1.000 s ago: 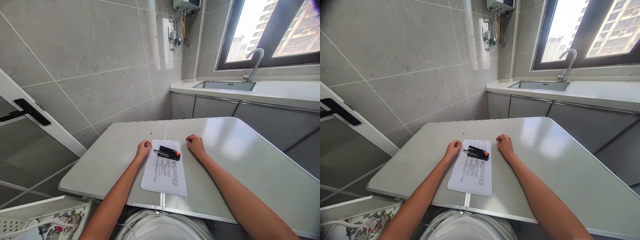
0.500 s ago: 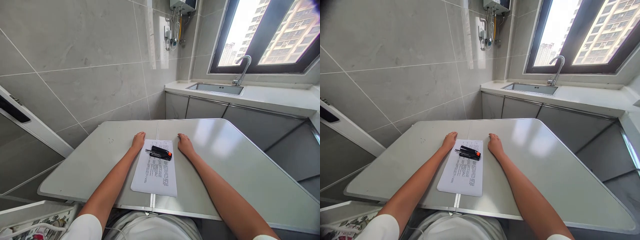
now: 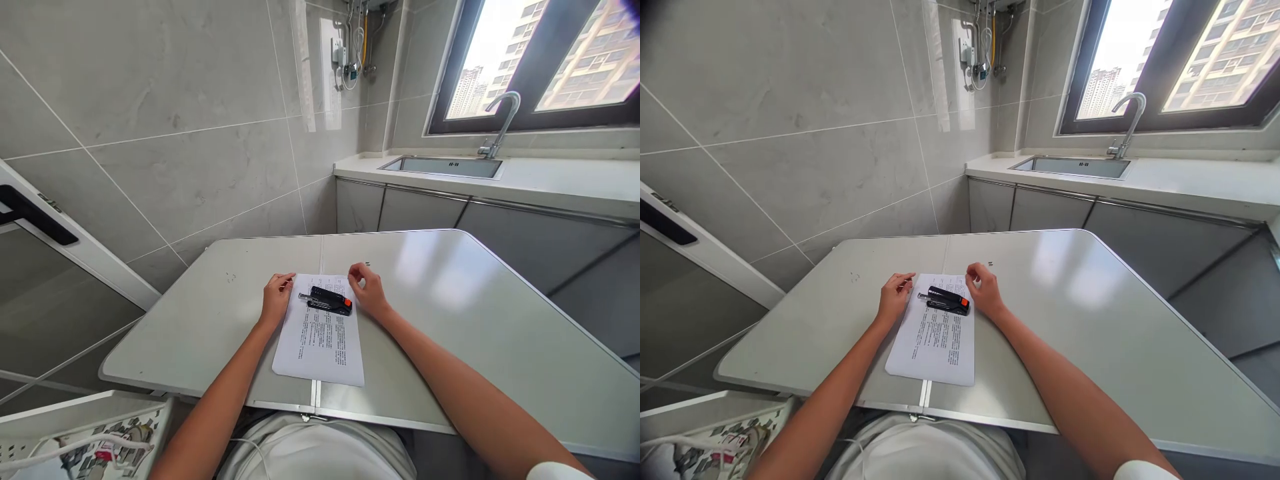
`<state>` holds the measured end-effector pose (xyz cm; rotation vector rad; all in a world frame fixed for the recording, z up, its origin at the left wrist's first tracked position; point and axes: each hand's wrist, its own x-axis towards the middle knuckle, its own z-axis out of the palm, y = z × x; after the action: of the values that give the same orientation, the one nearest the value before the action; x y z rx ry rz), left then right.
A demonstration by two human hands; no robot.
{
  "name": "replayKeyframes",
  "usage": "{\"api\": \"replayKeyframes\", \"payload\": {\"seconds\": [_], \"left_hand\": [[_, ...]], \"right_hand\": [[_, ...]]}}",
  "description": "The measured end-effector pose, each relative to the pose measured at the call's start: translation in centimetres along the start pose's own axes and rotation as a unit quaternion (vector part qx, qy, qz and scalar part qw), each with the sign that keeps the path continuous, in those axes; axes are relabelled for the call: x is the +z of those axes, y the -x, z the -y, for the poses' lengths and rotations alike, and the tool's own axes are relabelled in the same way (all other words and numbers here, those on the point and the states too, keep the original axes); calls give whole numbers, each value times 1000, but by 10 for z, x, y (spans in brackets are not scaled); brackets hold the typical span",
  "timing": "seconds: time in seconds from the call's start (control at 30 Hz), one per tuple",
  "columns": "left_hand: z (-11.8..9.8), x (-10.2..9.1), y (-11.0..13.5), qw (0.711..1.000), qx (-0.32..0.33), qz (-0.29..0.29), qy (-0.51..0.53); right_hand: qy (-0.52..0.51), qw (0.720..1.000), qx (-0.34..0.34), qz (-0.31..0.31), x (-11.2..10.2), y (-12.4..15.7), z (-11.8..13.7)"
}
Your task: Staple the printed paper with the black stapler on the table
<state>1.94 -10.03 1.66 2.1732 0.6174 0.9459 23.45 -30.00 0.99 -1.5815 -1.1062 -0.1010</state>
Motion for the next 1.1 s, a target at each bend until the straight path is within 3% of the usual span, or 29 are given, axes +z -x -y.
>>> {"api": "replayKeyframes", "payload": {"seconds": [0.23, 0.4, 0.83, 1.1], "left_hand": [[-8, -3, 13, 995, 38, 24, 85], [-7, -1, 15, 997, 33, 43, 61], [-7, 0, 15, 992, 50, 93, 75], [-11, 2, 15, 987, 16, 132, 87]], "right_hand": [[71, 978, -105, 167, 19, 22, 31], [52, 969, -94, 222, 22, 22, 28], [23, 972, -92, 217, 23, 22, 23], [18, 972, -76, 221, 23, 22, 21]]}}
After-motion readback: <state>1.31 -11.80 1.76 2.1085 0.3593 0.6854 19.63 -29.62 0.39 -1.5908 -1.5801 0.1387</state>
